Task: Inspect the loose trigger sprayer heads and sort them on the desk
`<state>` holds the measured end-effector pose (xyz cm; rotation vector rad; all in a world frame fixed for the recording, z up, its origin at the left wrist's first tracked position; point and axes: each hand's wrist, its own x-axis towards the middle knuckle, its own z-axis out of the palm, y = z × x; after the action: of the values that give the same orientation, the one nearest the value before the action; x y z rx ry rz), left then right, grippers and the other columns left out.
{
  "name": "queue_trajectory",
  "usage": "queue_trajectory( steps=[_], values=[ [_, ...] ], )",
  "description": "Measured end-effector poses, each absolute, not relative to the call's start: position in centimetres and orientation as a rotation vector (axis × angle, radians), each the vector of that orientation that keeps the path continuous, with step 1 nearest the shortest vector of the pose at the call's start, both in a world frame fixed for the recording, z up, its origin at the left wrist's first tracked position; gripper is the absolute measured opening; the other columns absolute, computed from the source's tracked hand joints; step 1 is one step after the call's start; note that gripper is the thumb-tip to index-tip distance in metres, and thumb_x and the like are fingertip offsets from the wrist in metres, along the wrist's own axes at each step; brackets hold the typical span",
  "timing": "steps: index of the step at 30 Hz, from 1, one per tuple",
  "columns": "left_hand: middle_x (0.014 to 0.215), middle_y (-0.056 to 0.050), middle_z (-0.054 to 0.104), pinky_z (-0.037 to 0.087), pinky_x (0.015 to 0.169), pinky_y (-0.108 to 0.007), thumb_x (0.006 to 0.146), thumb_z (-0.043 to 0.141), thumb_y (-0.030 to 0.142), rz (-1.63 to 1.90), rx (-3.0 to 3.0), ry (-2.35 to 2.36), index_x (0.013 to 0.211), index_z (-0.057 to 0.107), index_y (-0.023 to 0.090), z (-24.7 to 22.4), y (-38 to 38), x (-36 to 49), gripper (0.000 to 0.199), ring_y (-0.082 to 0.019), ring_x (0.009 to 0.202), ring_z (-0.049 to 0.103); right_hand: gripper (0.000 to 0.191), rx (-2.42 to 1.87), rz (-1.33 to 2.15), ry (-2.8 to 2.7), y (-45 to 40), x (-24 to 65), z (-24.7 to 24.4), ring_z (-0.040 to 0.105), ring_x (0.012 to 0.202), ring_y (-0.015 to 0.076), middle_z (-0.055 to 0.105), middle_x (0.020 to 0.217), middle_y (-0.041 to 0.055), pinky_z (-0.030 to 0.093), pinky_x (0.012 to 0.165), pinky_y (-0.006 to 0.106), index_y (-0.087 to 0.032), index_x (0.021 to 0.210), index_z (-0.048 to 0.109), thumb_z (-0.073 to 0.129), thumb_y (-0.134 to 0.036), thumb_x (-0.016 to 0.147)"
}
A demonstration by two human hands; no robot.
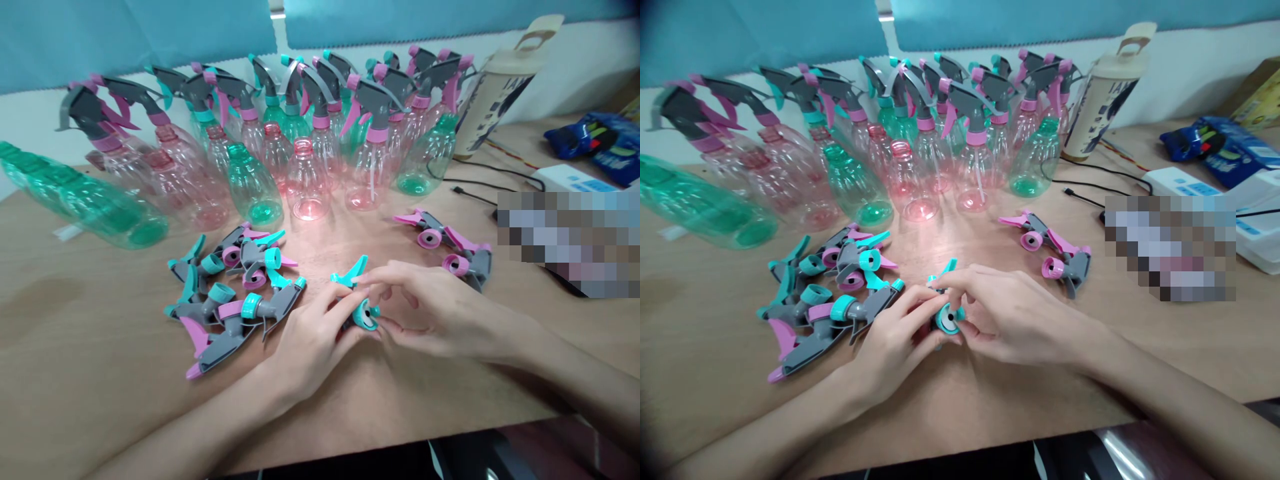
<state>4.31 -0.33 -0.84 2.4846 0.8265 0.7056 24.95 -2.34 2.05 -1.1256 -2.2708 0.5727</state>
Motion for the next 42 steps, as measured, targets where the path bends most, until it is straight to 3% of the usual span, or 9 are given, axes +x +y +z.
queue_trajectory(
  steps=[8, 16, 23, 32, 38, 42],
  values=[
    [0.111, -0.007, 0.057, 0.054, 0.080, -0.032, 0.086, 0.058, 0.016, 0.679, 2.427, 0.787, 0.124, 0.050, 0.020, -0.9, -0.3, 4.2, 0.039, -0.020, 0.097, 0.059, 0.048, -1.045, 0.530, -2.192, -2.4, 24.3, 1.3, 0.064, 0.087, 0.0157, 0.066, 0.098, 0.0007, 0.049, 0.069, 0.026, -0.026, 0.122, 0.043, 0.061, -0.017, 0.078],
    [0.108, -0.007, 0.057, 0.054, 0.077, -0.032, 0.088, 0.056, 0.021, 0.692, 2.452, 0.831, 0.126, 0.049, 0.022, -0.9, -0.3, 4.2, 0.038, -0.019, 0.093, 0.059, 0.048, -1.061, 0.418, -2.281, -2.4, 24.9, 2.1, 0.063, 0.083, 0.0164, 0.067, 0.092, 0.0018, 0.047, 0.063, 0.025, -0.022, 0.121, 0.044, 0.061, -0.016, 0.076],
    [0.111, -0.007, 0.054, 0.051, 0.083, -0.034, 0.088, 0.053, 0.011, 0.756, 2.433, 0.805, 0.122, 0.050, 0.021, -0.9, -0.3, 4.3, 0.036, -0.020, 0.101, 0.055, 0.040, -1.185, 0.242, -2.272, -2.8, 24.0, 2.1, 0.065, 0.082, 0.0179, 0.069, 0.089, 0.0013, 0.046, 0.060, 0.026, -0.026, 0.119, 0.049, 0.059, -0.019, 0.080],
    [0.108, -0.006, 0.055, 0.050, 0.084, -0.032, 0.087, 0.056, 0.014, 0.800, 2.417, 0.834, 0.123, 0.050, 0.019, -0.8, -0.2, 4.3, 0.036, -0.019, 0.097, 0.056, 0.019, -1.119, 0.218, -2.097, -3.1, 23.6, 0.8, 0.056, 0.062, 0.0128, 0.068, 0.081, 0.0008, 0.040, 0.051, 0.024, -0.022, 0.102, 0.054, 0.059, -0.020, 0.085],
    [0.110, -0.007, 0.055, 0.051, 0.083, -0.033, 0.087, 0.057, 0.015, 0.817, 2.395, 0.877, 0.127, 0.047, 0.019, -1.0, -0.3, 4.2, 0.041, -0.019, 0.096, 0.057, 0.011, -1.059, 0.147, -2.102, -3.3, 23.1, 1.2, 0.054, 0.062, 0.0121, 0.064, 0.073, -0.0006, 0.042, 0.055, 0.025, -0.020, 0.092, 0.055, 0.059, -0.014, 0.084],
    [0.110, -0.006, 0.054, 0.053, 0.075, -0.030, 0.087, 0.055, 0.015, 0.827, 2.383, 0.891, 0.128, 0.046, 0.022, -1.0, -0.5, 4.0, 0.042, -0.015, 0.082, 0.058, 0.008, -1.012, 0.257, -2.073, -3.2, 22.9, 1.0, 0.058, 0.070, 0.0117, 0.062, 0.077, 0.0005, 0.044, 0.059, 0.023, -0.019, 0.090, 0.057, 0.058, -0.013, 0.085]
  ],
)
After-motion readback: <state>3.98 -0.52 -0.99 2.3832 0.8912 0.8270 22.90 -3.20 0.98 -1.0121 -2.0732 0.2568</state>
